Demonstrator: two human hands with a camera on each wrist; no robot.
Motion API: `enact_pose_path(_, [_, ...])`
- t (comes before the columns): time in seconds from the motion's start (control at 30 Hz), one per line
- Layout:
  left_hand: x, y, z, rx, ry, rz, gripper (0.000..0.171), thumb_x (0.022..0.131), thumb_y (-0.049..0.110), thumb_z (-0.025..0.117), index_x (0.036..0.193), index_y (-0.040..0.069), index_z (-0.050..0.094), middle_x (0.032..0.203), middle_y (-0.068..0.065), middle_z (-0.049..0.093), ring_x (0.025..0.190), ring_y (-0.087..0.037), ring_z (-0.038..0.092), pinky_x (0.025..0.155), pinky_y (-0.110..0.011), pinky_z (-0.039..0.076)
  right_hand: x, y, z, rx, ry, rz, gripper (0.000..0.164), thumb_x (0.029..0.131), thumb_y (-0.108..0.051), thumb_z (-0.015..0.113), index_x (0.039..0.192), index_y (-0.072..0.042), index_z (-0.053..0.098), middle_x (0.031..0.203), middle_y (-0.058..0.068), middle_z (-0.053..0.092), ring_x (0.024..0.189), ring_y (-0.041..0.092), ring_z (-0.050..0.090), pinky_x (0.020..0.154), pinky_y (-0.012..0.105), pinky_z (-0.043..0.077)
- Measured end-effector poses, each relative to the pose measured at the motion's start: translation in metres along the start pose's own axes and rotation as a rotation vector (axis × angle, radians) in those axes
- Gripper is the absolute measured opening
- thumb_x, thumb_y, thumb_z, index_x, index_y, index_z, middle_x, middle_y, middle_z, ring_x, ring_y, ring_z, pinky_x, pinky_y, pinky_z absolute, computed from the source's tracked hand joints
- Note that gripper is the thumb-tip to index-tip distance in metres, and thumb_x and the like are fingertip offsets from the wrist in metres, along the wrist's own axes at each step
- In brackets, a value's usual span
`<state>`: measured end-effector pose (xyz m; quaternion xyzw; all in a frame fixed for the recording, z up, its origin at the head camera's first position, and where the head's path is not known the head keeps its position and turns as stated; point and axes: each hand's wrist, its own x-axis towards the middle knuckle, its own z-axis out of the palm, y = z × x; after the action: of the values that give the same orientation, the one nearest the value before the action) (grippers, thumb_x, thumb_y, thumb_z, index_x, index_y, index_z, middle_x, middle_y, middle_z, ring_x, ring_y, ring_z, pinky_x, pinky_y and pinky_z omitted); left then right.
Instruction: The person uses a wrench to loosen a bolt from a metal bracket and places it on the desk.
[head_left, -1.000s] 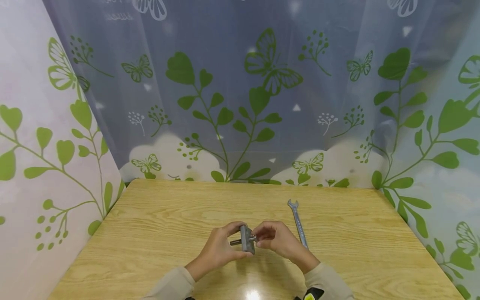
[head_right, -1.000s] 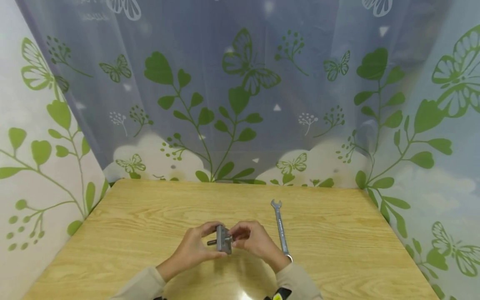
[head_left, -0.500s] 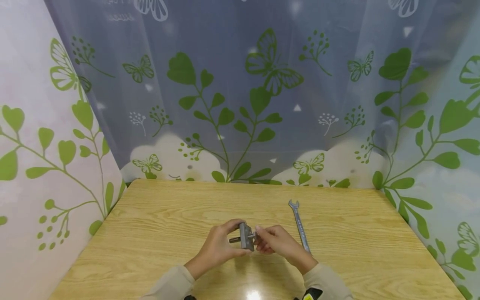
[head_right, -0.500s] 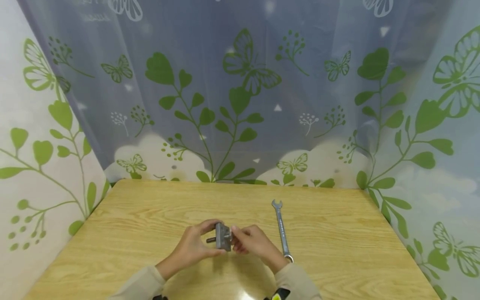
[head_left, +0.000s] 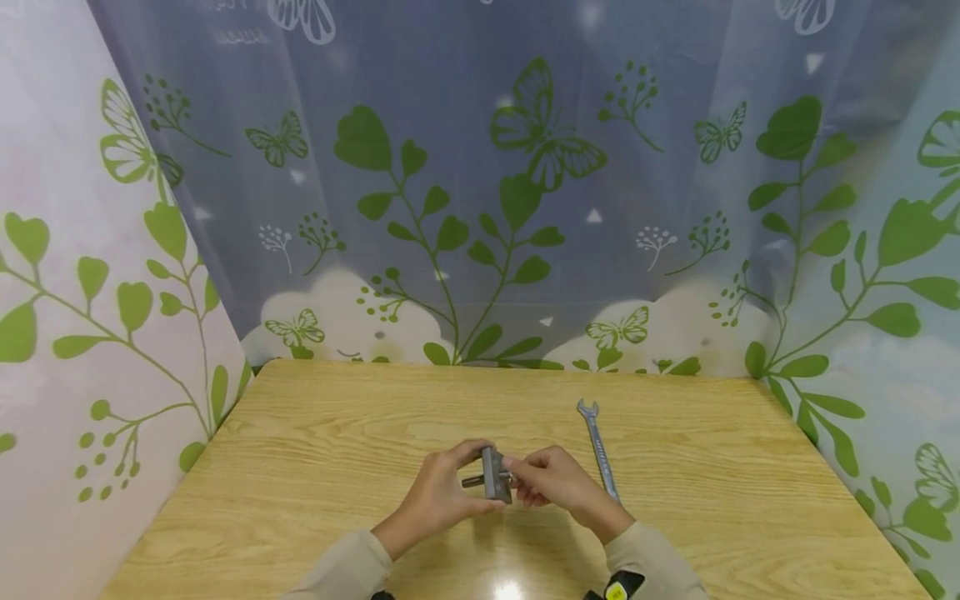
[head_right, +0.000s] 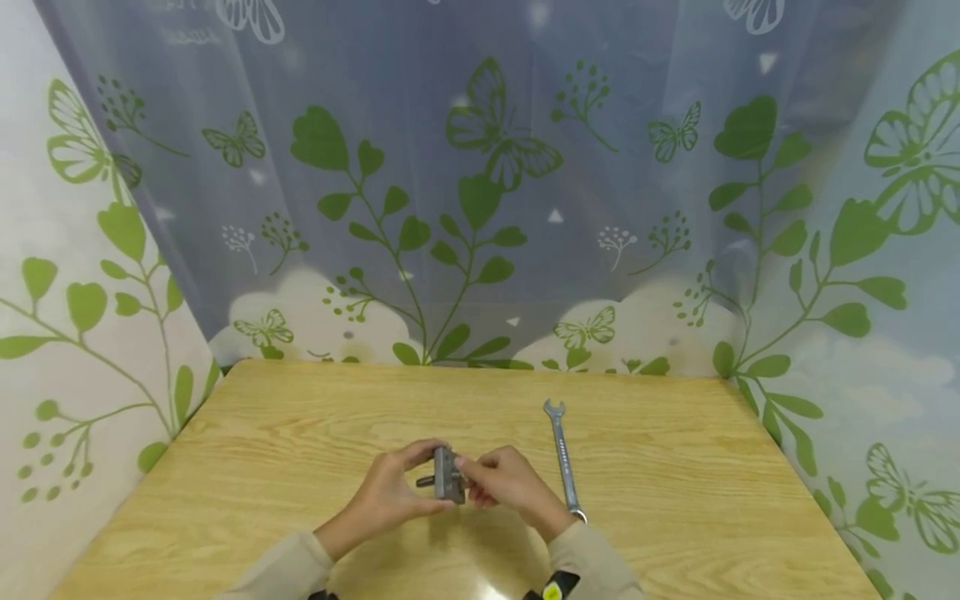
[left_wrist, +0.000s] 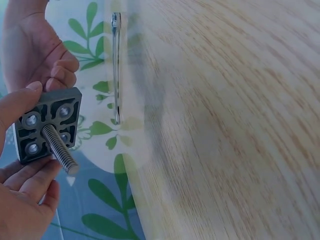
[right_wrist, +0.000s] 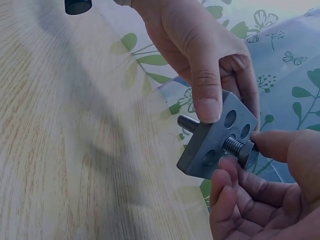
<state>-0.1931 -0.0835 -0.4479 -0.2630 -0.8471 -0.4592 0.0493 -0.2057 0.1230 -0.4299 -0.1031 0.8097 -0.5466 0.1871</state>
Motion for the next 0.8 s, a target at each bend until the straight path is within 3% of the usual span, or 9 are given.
enact_pose_path(0.27, [-0.0012, -0.0030, -0.0003, 0.069, -0.030, 0.009, 0.069, 0.071, 0.027, 0.086, 0.127, 0.001, 0.056, 0.120, -0.012, 0.066, 0.111, -0.027, 0.063, 0.096, -0.043, 0.051, -0.0021, -0.0003, -0.0062, -0.020, -0.044, -0.099, 0.029, 0.090, -0.024, 0.068, 0.103, 0.002, 0.066, 0.085, 0.008, 0.065, 0.077, 0.019, 0.064, 0.075, 0.045, 0.058])
enact_pose_path(0.5, [-0.0003, -0.0045, -0.0007, 0.094, -0.068, -0.011, 0.072, 0.072, 0.027, 0.085, 0.130, -0.001, 0.054, 0.119, -0.015, 0.065, 0.110, -0.029, 0.063, 0.097, -0.047, 0.049, -0.0017, -0.0013, -0.0071, -0.092, -0.007, -0.203, 0.022, 0.083, -0.009, 0.074, 0.104, -0.003, 0.070, 0.093, 0.007, 0.064, 0.081, 0.019, 0.062, 0.067, 0.037, 0.056])
enact_pose_path(0.8, [0.0036, -0.0054, -0.0014, 0.096, -0.106, -0.054, 0.073, 0.070, 0.027, 0.086, 0.128, -0.002, 0.055, 0.119, -0.018, 0.064, 0.108, -0.034, 0.063, 0.091, -0.048, 0.053, 0.0000, -0.0015, -0.0038, -0.088, -0.016, -0.243, 0.021, 0.081, 0.004, 0.071, 0.101, -0.002, 0.070, 0.107, 0.014, 0.066, 0.086, 0.023, 0.066, 0.068, 0.033, 0.058])
